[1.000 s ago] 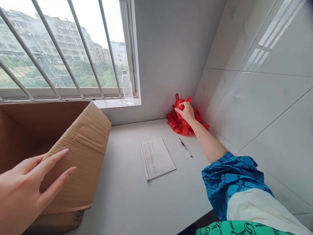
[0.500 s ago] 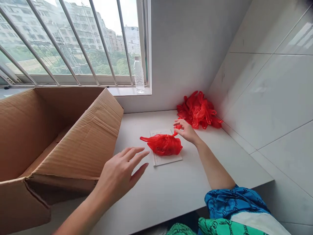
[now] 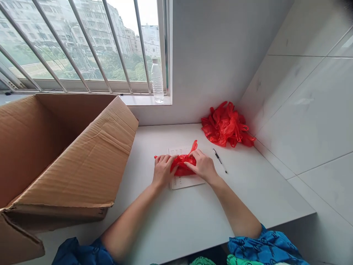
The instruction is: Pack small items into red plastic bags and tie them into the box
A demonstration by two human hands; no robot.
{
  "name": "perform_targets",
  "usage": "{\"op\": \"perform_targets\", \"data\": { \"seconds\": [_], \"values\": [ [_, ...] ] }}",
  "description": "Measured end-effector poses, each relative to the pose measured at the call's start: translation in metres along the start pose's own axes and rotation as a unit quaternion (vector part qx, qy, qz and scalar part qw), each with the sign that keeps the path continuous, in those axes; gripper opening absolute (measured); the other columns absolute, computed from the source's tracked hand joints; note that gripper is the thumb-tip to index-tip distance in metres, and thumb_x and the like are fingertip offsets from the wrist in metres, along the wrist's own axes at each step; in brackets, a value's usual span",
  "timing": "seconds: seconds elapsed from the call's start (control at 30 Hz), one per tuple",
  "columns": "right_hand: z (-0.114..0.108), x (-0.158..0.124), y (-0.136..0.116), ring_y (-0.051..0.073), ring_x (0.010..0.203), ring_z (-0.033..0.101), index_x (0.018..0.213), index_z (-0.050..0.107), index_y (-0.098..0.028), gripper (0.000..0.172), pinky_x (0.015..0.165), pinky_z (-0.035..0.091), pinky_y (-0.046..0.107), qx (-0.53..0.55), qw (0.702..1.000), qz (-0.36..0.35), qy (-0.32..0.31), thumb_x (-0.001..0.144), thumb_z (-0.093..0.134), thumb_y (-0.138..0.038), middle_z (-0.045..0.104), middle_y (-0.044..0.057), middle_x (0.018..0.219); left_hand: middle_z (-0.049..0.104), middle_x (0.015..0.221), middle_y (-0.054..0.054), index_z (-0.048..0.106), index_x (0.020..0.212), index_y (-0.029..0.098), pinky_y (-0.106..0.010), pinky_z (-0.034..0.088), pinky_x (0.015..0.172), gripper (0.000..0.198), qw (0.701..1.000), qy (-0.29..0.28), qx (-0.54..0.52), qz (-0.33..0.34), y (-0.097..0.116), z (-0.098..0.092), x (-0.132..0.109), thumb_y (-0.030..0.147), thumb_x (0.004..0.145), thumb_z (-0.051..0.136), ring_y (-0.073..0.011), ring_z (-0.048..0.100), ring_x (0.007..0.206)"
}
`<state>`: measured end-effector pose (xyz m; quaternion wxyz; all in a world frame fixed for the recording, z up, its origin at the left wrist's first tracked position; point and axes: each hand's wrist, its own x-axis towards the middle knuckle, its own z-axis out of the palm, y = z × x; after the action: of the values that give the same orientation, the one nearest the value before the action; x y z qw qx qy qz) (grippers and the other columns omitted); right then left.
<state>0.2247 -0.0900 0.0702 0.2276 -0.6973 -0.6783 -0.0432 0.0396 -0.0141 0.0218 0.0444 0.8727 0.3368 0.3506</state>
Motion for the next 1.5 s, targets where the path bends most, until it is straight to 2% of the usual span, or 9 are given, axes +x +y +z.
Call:
{"op": "perform_targets", "data": {
  "seconds": [0.1,0.23,0.4,0.5,0.6,0.7,0.77,1.1,1.5],
  "values": [
    [0.008,0.002,0.004,0.023,0.088,0.066,0.099,0.062,-0.024,0.012,0.073,0.049,0.032,0.025,1.0,0.001,-0.014,0.089,0.056,-0.024,0.07,0.004,0.096,0.065,0.093,-0.006,0.063,0.122,0.027,-0.042,0.044,0.089,0.031,0.999,0.036,-0.001,-0.016,-0.01,-0.002,0.001,0.024,0.092,0.056,-0.0253,0.058,0.092],
    [0.002,0.003,0.009,0.019,0.094,0.066,0.102,0.061,-0.025,0.026,0.078,0.051,0.03,0.133,0.991,0.006,0.034,0.086,0.045,-0.011,0.069,0.003,0.102,0.063,0.09,-0.005,0.062,0.12,0.025,-0.04,0.048,0.092,0.028,0.997,0.061,-0.03,0.025,-0.016,-0.008,0.004,0.027,0.093,0.055,-0.023,0.059,0.09],
    [-0.02,0.001,0.019,0.016,0.072,0.064,0.087,0.064,-0.025,0.011,0.066,0.049,0.028,0.105,0.993,0.028,-0.053,0.088,0.058,-0.034,0.067,0.0,0.095,0.064,0.076,0.002,0.061,0.119,0.024,-0.046,0.033,0.116,0.028,0.992,0.068,-0.085,0.064,-0.013,-0.021,0.004,0.035,0.096,0.052,-0.0155,0.063,0.074],
    [-0.012,0.002,0.015,0.02,0.089,0.065,0.09,0.066,-0.023,0.031,0.08,0.051,0.033,0.072,0.996,0.044,0.027,0.095,0.05,-0.049,0.068,0.005,0.099,0.071,0.097,-0.002,0.064,0.119,0.025,-0.048,0.029,0.119,0.028,0.995,0.08,-0.035,0.041,-0.005,-0.019,0.004,0.03,0.098,0.046,-0.0193,0.066,0.099],
    [0.015,-0.001,0.002,0.027,0.129,0.051,0.129,0.058,-0.02,0.046,0.106,0.043,0.04,0.031,0.999,0.015,0.04,0.099,0.041,-0.049,0.057,0.013,0.138,0.054,0.144,-0.008,0.048,0.142,0.024,-0.049,0.028,0.12,0.044,0.999,0.001,0.012,0.037,0.002,-0.002,0.0,0.033,0.1,0.041,-0.026,0.047,0.136],
    [0.044,-0.007,-0.006,0.029,0.149,0.026,0.153,0.034,-0.014,0.06,0.12,0.026,0.049,-0.025,0.999,0.006,-0.038,0.102,0.031,-0.046,0.029,0.014,0.161,0.039,0.156,-0.011,0.034,0.152,0.017,-0.047,0.033,0.118,0.056,0.995,-0.092,0.021,0.029,0.003,0.015,-0.006,0.038,0.101,0.036,-0.0275,0.037,0.145],
    [0.054,-0.01,-0.007,0.028,0.151,0.019,0.156,0.028,-0.012,0.062,0.122,0.02,0.051,-0.045,0.996,0.013,-0.076,0.103,0.026,-0.045,0.021,0.014,0.164,0.037,0.157,-0.012,0.034,0.152,0.014,-0.046,0.033,0.119,0.058,0.993,-0.114,0.023,0.028,0.0,0.022,-0.01,0.04,0.101,0.035,-0.0276,0.034,0.146],
    [0.053,-0.011,-0.004,0.027,0.152,0.018,0.156,0.026,-0.011,0.065,0.123,0.016,0.05,-0.063,0.99,0.022,-0.124,0.103,0.023,-0.048,0.022,0.013,0.163,0.036,0.157,-0.014,0.036,0.151,0.012,-0.048,0.029,0.121,0.06,0.993,-0.11,0.008,0.03,-0.004,0.026,-0.013,0.041,0.099,0.036,-0.0275,0.031,0.148],
    [0.053,-0.011,-0.005,0.027,0.152,0.018,0.156,0.027,-0.012,0.065,0.123,0.017,0.05,-0.056,0.99,0.023,-0.124,0.103,0.023,-0.049,0.023,0.012,0.163,0.036,0.157,-0.013,0.031,0.154,0.016,-0.049,0.032,0.12,0.06,0.994,-0.105,-0.027,0.02,-0.01,0.034,-0.017,0.041,0.099,0.037,-0.028,0.032,0.147]
  ]
}}
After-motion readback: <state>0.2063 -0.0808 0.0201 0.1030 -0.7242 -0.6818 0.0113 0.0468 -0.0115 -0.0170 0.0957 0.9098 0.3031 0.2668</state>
